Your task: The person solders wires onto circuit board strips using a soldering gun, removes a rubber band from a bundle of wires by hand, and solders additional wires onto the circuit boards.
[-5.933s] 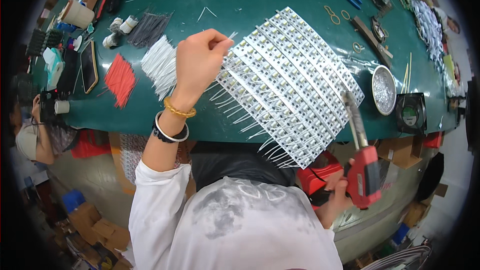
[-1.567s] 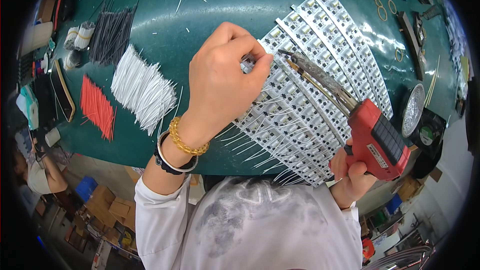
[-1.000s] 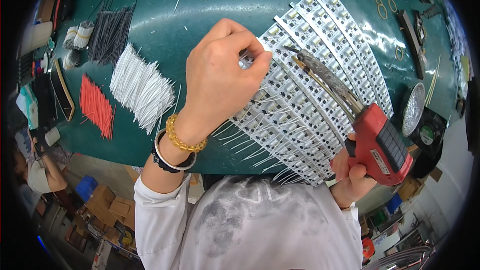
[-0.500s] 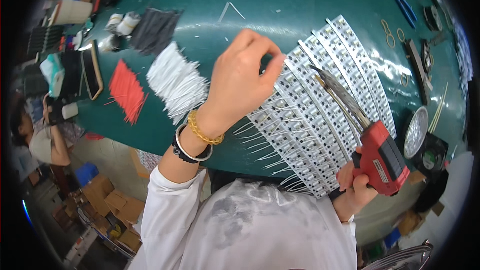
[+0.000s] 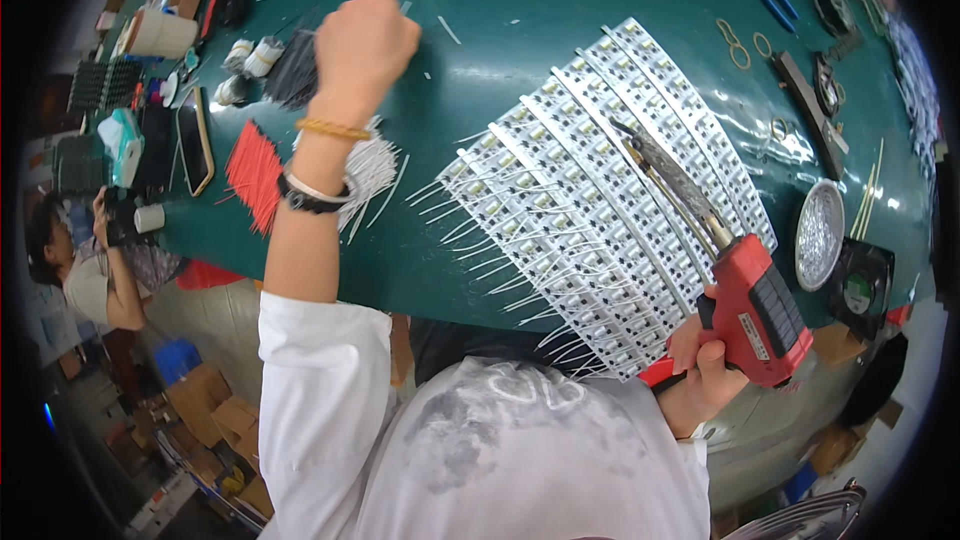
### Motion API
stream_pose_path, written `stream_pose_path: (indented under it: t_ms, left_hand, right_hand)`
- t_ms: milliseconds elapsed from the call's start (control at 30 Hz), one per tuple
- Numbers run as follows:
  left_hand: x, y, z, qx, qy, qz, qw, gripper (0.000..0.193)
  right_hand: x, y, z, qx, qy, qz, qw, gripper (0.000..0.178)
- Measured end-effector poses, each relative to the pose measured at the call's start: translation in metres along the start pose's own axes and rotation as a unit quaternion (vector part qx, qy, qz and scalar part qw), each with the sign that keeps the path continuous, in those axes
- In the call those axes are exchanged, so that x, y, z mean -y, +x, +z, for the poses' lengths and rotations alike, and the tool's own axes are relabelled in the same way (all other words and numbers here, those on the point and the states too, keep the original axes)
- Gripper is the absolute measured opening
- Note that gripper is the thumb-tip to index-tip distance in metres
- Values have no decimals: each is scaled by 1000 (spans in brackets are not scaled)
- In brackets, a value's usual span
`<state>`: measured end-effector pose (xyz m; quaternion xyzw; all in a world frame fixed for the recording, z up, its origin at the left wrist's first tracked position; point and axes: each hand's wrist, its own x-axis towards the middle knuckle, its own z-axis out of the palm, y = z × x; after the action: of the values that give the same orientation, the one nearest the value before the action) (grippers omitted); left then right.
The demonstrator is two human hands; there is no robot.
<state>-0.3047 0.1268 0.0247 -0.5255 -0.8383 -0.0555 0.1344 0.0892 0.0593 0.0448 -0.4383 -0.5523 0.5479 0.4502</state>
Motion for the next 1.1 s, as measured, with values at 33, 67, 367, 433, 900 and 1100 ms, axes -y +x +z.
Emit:
stream_pose_path:
  t_ms: [33, 67, 367, 433, 900, 1100]
  left_hand:
    - [-1, -4, -7, 3, -76, -12, 997, 13]
    - [-6, -11, -20, 6, -151, -28, 988, 12]
    - [-80, -74, -37, 112, -461, 79, 877, 9]
    - [-83, -79, -28, 123, -463, 38, 877, 9]
    - [-86, -81, -15, 77, -437, 70, 893, 10]
    - [-86, -80, -14, 80, -442, 70, 891, 12]
  right_hand:
    - [-2, -3, -1, -10, -6, 4, 1000, 68]
    - [-3, -5, -3, -14, 0, 6, 1000, 69]
    - [6, 6, 13, -2, -20, 46, 999, 77]
    - [6, 8, 14, 10, -24, 60, 998, 78]
    - [-6, 14, 19, 33, -31, 131, 990, 69]
    - [-12, 8, 20, -16, -66, 112, 991, 65]
